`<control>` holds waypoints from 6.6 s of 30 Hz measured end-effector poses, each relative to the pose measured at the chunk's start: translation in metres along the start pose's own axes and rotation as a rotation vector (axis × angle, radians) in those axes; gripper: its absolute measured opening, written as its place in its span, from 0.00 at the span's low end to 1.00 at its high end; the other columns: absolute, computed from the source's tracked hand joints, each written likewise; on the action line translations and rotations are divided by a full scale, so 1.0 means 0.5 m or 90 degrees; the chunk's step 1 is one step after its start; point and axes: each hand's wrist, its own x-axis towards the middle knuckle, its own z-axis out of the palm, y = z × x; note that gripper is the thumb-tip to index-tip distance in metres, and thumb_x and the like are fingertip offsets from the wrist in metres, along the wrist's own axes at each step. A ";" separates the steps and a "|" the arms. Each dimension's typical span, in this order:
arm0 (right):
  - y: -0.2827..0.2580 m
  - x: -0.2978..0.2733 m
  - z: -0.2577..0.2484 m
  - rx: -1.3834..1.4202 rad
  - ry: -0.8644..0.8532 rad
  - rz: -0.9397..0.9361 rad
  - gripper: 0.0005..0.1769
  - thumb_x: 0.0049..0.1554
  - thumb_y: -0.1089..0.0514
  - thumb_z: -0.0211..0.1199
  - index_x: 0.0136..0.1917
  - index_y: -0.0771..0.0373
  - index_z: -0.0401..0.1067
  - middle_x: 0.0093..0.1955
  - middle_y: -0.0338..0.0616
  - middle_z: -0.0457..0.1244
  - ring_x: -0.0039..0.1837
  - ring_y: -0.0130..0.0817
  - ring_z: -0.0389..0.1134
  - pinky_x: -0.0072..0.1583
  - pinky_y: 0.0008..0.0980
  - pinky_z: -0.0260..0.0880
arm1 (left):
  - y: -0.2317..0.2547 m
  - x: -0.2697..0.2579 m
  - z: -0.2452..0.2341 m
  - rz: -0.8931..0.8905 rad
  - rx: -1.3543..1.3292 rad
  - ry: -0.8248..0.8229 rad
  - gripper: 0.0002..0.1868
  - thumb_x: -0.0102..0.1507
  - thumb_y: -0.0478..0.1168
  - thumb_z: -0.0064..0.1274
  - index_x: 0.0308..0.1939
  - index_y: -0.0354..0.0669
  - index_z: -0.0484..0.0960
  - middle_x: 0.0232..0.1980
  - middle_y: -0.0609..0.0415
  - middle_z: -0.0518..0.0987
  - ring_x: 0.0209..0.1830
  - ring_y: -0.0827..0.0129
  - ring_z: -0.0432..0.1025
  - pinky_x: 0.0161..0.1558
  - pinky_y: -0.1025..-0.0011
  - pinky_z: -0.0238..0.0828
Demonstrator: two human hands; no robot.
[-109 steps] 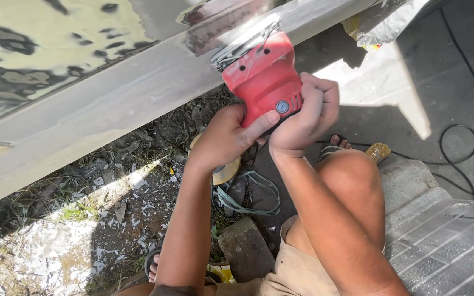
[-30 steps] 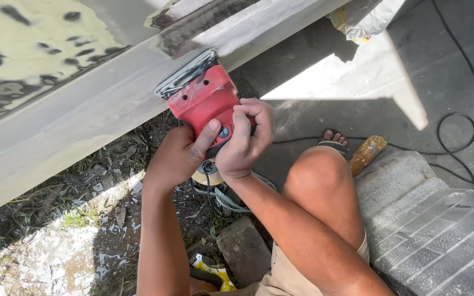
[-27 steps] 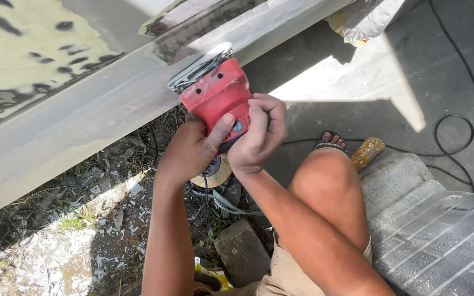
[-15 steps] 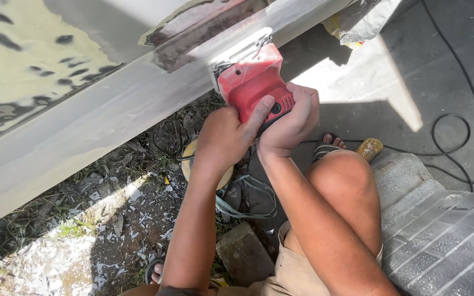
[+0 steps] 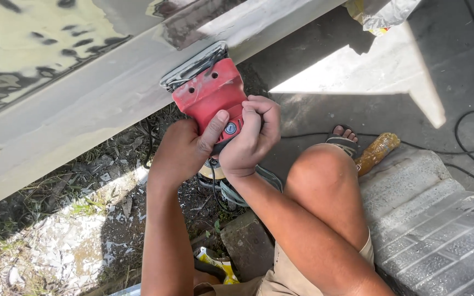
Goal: The person uses a red electric sander to smooth a section of a white car's body panel. They hold the tool with both hands and move it back and forth over the surface, which appears to be prepared with filler or primer.
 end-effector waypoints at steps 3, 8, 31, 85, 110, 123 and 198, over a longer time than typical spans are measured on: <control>0.029 0.030 -0.018 -0.019 -0.007 -0.018 0.12 0.50 0.58 0.68 0.41 0.68 0.70 0.44 0.48 0.60 0.48 0.38 0.66 0.51 0.35 0.65 | 0.049 0.017 0.014 0.031 0.001 -0.011 0.42 0.66 0.68 0.41 0.19 0.31 0.81 0.22 0.31 0.75 0.32 0.34 0.74 0.39 0.50 0.69; 0.009 0.119 -0.043 -0.021 0.040 0.132 0.12 0.48 0.57 0.68 0.40 0.64 0.69 0.40 0.49 0.62 0.46 0.35 0.65 0.52 0.32 0.64 | 0.086 0.073 0.062 0.080 -0.018 0.006 0.43 0.66 0.68 0.39 0.18 0.31 0.80 0.20 0.33 0.74 0.32 0.35 0.75 0.38 0.49 0.67; 0.026 0.005 -0.004 -0.048 0.001 -0.068 0.14 0.49 0.60 0.73 0.40 0.66 0.68 0.44 0.46 0.60 0.50 0.42 0.66 0.54 0.37 0.64 | 0.005 0.002 0.026 0.030 -0.023 0.058 0.45 0.70 0.67 0.32 0.19 0.29 0.80 0.22 0.28 0.75 0.33 0.33 0.75 0.38 0.49 0.68; -0.018 0.074 -0.026 -0.020 0.023 0.106 0.11 0.52 0.56 0.67 0.39 0.65 0.69 0.41 0.55 0.61 0.50 0.43 0.70 0.52 0.34 0.64 | 0.046 0.038 0.059 0.061 -0.056 0.078 0.48 0.65 0.72 0.33 0.22 0.27 0.81 0.26 0.25 0.76 0.39 0.29 0.75 0.39 0.46 0.66; -0.058 0.270 -0.072 -0.081 -0.347 -0.752 0.14 0.47 0.47 0.71 0.35 0.58 0.74 0.47 0.44 0.72 0.51 0.49 0.75 0.62 0.46 0.72 | -0.068 0.390 0.502 0.318 -0.794 0.204 0.20 0.68 0.49 0.55 0.37 0.31 0.81 0.30 0.52 0.79 0.41 0.80 0.76 0.44 0.89 0.66; 0.032 0.331 -0.101 -0.048 -0.397 -0.855 0.08 0.55 0.59 0.69 0.35 0.62 0.83 0.42 0.45 0.74 0.46 0.49 0.75 0.64 0.46 0.75 | 0.142 0.063 0.181 0.095 -0.821 -0.029 0.64 0.50 0.74 0.49 0.75 0.28 0.54 0.68 0.29 0.66 0.74 0.42 0.60 0.71 0.47 0.59; -0.089 0.238 -0.054 -0.029 -0.267 -0.787 0.15 0.60 0.75 0.70 0.32 0.69 0.78 0.36 0.48 0.66 0.39 0.40 0.63 0.46 0.36 0.69 | 0.133 0.028 0.153 -0.010 -0.749 0.117 0.52 0.51 0.69 0.46 0.58 0.19 0.68 0.59 0.30 0.73 0.65 0.46 0.67 0.66 0.53 0.64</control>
